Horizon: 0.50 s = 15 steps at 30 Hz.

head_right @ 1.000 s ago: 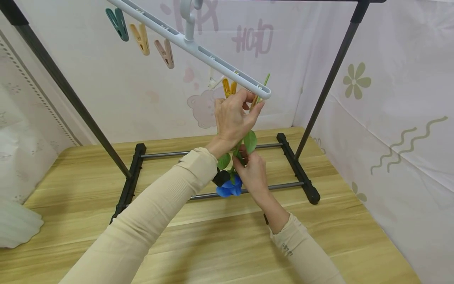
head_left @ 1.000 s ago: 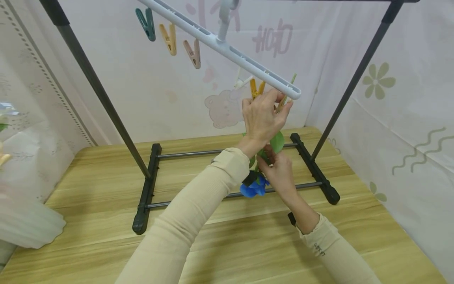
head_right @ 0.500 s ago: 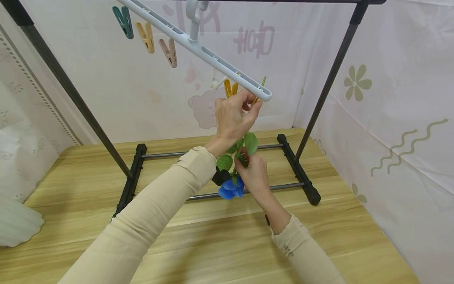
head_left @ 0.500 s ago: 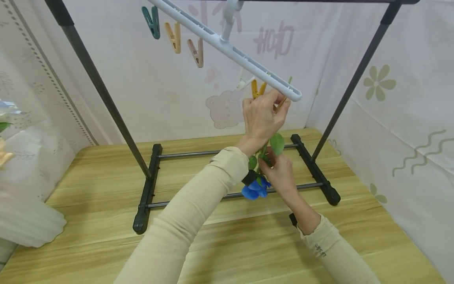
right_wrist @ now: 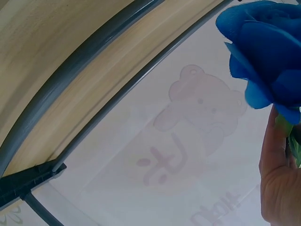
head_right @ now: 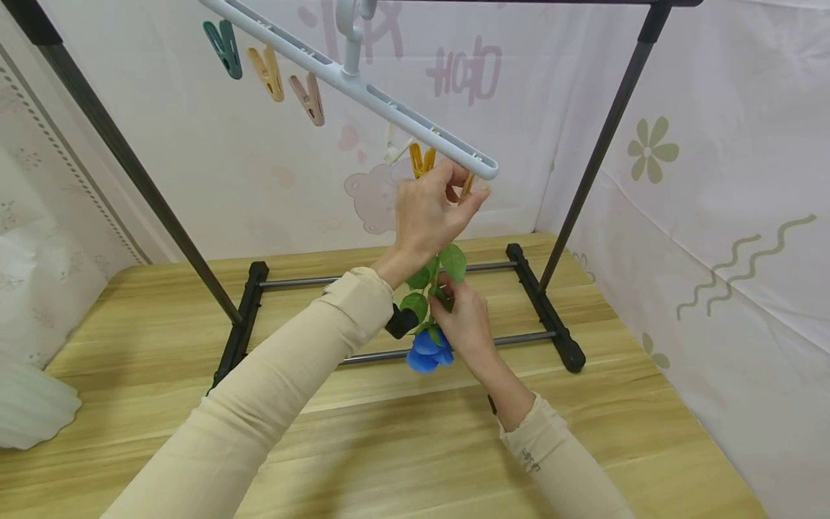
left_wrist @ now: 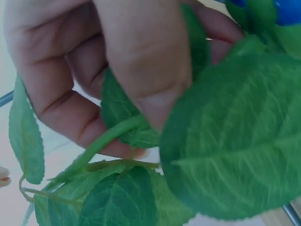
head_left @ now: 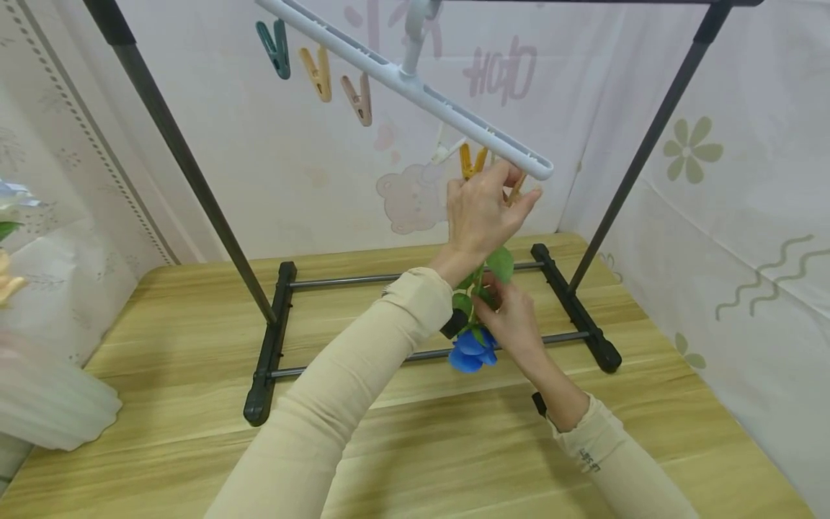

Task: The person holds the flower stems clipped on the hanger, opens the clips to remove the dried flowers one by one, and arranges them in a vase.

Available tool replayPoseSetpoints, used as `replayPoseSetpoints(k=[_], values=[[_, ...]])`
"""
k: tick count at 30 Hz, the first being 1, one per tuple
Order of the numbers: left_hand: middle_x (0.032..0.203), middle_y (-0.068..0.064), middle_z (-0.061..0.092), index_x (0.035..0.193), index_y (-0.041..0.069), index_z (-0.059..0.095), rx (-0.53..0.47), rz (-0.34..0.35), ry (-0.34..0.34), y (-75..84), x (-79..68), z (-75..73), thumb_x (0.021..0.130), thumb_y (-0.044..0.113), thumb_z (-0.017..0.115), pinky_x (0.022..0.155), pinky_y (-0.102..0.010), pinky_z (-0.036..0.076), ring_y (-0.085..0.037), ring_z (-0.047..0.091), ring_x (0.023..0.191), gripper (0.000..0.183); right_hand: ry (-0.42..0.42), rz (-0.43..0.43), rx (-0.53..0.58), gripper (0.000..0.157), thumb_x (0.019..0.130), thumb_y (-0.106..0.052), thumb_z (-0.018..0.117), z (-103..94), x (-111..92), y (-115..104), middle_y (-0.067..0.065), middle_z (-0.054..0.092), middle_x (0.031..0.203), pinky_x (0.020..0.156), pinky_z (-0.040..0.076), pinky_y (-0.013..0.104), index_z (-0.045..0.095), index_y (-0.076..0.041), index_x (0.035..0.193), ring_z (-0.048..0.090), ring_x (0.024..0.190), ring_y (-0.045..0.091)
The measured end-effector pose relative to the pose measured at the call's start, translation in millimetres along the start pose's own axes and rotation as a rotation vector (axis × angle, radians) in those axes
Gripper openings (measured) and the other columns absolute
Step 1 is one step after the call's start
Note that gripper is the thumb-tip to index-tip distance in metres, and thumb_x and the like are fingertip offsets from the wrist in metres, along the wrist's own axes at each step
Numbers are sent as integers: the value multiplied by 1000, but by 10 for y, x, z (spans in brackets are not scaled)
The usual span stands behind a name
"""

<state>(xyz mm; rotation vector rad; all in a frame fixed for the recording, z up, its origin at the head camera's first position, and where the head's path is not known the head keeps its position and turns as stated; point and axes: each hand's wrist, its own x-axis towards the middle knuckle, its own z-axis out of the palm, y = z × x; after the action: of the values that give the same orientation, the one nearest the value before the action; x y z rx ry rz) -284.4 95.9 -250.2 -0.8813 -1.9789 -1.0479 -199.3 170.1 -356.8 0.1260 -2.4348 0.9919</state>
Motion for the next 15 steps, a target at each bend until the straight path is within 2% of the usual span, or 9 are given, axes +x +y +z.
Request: replayPoseSetpoints(k=[4, 9, 15], values=[[90, 7, 70, 96, 14, 60, 31, 37, -23, 8, 4, -9, 84, 44, 68, 62, -28, 33, -5, 57, 63, 34, -22, -4, -22, 22, 84, 0, 65, -27, -20, 1, 14, 69, 86, 61, 51, 32, 60, -1, 105, 65, 71, 23], [98, 6, 71, 100, 14, 60, 61, 55, -4, 8, 18, -29, 83, 47, 67, 60, -27, 33, -7, 56, 63, 38, -44, 3, -64, 23, 84, -2, 65, -70, -54, -12, 15, 69, 92, 67, 53, 39, 62, 0, 107, 66, 79, 26], [104, 6, 71, 107, 15, 61, 68, 62, -20, 0, 14, -94, 84, 46, 66, 63, -27, 34, -5, 60, 71, 39, -15, -98, -143, 18, 83, -2, 65, -126, -101, -37, 12, 69, 88, 62, 51, 37, 64, 0, 101, 63, 72, 22]])
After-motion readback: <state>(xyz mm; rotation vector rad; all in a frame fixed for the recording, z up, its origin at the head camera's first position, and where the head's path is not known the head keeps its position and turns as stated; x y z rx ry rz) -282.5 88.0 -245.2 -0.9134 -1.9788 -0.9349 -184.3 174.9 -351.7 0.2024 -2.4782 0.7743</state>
